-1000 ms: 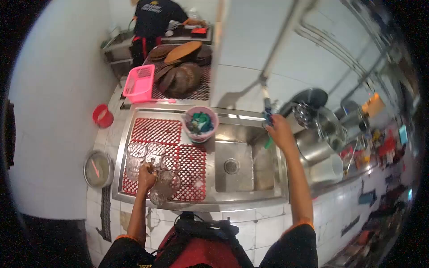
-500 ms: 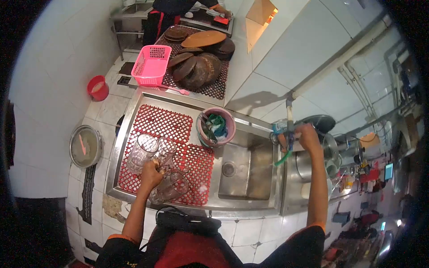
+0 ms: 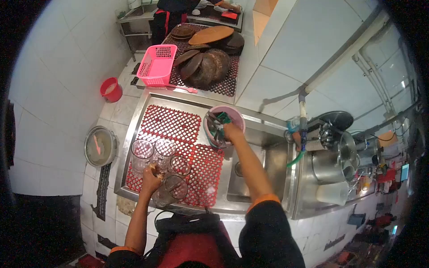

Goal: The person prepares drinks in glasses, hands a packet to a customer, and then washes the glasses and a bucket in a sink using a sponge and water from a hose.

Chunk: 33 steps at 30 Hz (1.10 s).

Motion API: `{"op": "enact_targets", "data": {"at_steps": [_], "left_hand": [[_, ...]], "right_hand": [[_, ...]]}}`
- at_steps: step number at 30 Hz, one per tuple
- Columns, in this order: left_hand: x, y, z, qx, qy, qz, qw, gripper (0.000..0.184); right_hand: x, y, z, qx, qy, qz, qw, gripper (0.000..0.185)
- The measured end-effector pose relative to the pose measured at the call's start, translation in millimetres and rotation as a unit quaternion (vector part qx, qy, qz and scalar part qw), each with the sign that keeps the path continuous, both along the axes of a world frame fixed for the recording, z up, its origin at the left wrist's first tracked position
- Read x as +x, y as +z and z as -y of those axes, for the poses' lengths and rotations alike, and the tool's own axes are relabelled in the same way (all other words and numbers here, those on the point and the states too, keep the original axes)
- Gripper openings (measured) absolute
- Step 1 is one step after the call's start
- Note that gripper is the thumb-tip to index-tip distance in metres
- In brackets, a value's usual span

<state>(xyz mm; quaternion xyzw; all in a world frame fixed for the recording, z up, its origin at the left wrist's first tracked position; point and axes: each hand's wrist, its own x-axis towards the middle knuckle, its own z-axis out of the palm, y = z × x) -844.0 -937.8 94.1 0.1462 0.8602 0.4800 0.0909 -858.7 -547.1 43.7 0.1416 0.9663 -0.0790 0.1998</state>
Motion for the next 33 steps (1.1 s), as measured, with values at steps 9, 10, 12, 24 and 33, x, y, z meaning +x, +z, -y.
{"op": "enact_targets", "data": {"at_steps": [9,10,12,24,33], "left_hand": [[-3.7,-18.0,4.4,-0.026,-0.016,0.065,0.997,0.027],[-3.4,-17.8,2.3,-0.036,-0.009,0.058,0.998,0.026],[-4.3,-25.2,-1.4,-0.029,-0.001,0.021,0.999,0.02],[-5.0,-21.8,-6.8,-0.058,-0.027,0.009,0.998,0.021],[-7.4,-25.2,-7.7,-0.062,-0.032,0.016,0.997,0.022]], "right_hand": [[-1.3,110.0,-20.7,-0.095,-0.09,-0.095,0.987,0.04],[5.3,114.9,-18.0,-0.208,-0.151,-0.122,0.959,0.033],[13.4,105.6,-19.3,-0.211,-0.141,-0.21,0.944,0.029],[39.5,110.4,1.4,-0.487,-0.349,-0.257,0.758,0.014],[15.2,65.8,-8.8,-0.485,-0.37,-0.106,0.785,0.033]]}}
